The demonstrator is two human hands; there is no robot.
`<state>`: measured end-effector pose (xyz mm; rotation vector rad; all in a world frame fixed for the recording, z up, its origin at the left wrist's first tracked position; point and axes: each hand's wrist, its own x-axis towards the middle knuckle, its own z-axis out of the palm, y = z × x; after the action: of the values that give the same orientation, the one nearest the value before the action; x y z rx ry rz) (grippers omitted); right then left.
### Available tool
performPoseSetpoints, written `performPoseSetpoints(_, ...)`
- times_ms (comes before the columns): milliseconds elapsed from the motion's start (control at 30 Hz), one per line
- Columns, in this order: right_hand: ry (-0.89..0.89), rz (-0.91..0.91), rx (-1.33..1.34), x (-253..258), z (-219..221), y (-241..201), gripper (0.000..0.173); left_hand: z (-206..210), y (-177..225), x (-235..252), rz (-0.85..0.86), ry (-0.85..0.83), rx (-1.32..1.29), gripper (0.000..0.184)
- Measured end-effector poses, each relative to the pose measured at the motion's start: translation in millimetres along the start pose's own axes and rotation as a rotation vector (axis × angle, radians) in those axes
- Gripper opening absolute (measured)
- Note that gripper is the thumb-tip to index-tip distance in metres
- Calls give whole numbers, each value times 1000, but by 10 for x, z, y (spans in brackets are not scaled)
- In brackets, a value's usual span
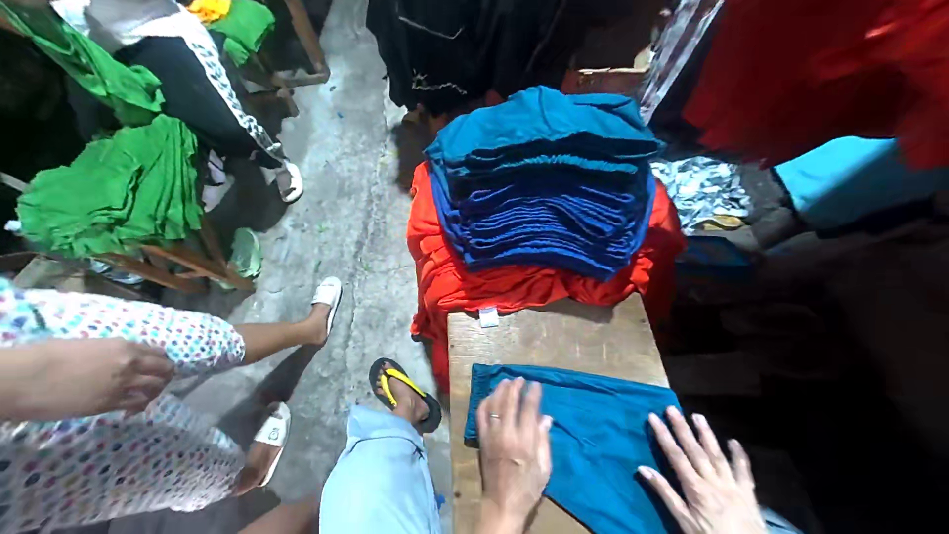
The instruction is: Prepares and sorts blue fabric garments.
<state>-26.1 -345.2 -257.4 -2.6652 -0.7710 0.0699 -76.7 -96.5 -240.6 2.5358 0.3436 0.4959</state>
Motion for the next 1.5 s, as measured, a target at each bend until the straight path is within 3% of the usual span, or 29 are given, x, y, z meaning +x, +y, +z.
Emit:
performPoseSetpoints(133,10,-1,-17,273,145,-30,75,-333,-331,314,-513,-41,-182,33)
performPoseSetpoints(200,-11,-3,-53,291,182,-51,75,-370,-422,444,-617,-157,-216,36)
performPoseSetpoints(400,-25,3,-95,262,170,-67,77,-456,-412,609,-633,-404,-155,34)
performPoseSetpoints(500,19,44,76,278,119,18,79,-493,-392,631,-592,-449,-189,31)
performPoseSetpoints(600,-30,418,538,369,-52,214,79,-506,-416,577,-600,-437,-338,41)
performPoseSetpoints(667,-97,790,882,488,-51,381,64,-520,-474,516,-626,-433,-464,50)
performPoseSetpoints(733,-190,966,1144,578,-35,504,46,-548,-530,488,-665,-470,-518,43)
performPoseSetpoints(833,-265,934,1266,612,-20,622,32,-566,-569,482,-670,-475,-496,24)
performPoseSetpoints(933,-290,832,1244,652,-55,741,26,-604,-547,482,-645,-455,-528,21)
performPoseSetpoints(1000,-302,750,1142,709,-167,769,14,-653,-510,463,-575,-401,-580,23)
performPoseSetpoints(1067,-317,637,1044,724,-348,748,14,-784,-419,495,-478,-334,-605,24)
performPoseSetpoints(1167,-313,468,1003,654,-629,620,14,-1222,-189,806,-203,-242,-527,23)
performPoseSetpoints(1233,-255,367,1048,606,-799,417,11,-1701,69,1186,53,-214,-429,23)
performPoseSetpoints(1333,-118,200,1180,704,-1052,-66,6,-2630,786,1779,377,-207,-244,28)
performPoseSetpoints(1500,353,-117,1531,1063,-1655,-893,12,-4017,2000,2573,839,-111,74,30)
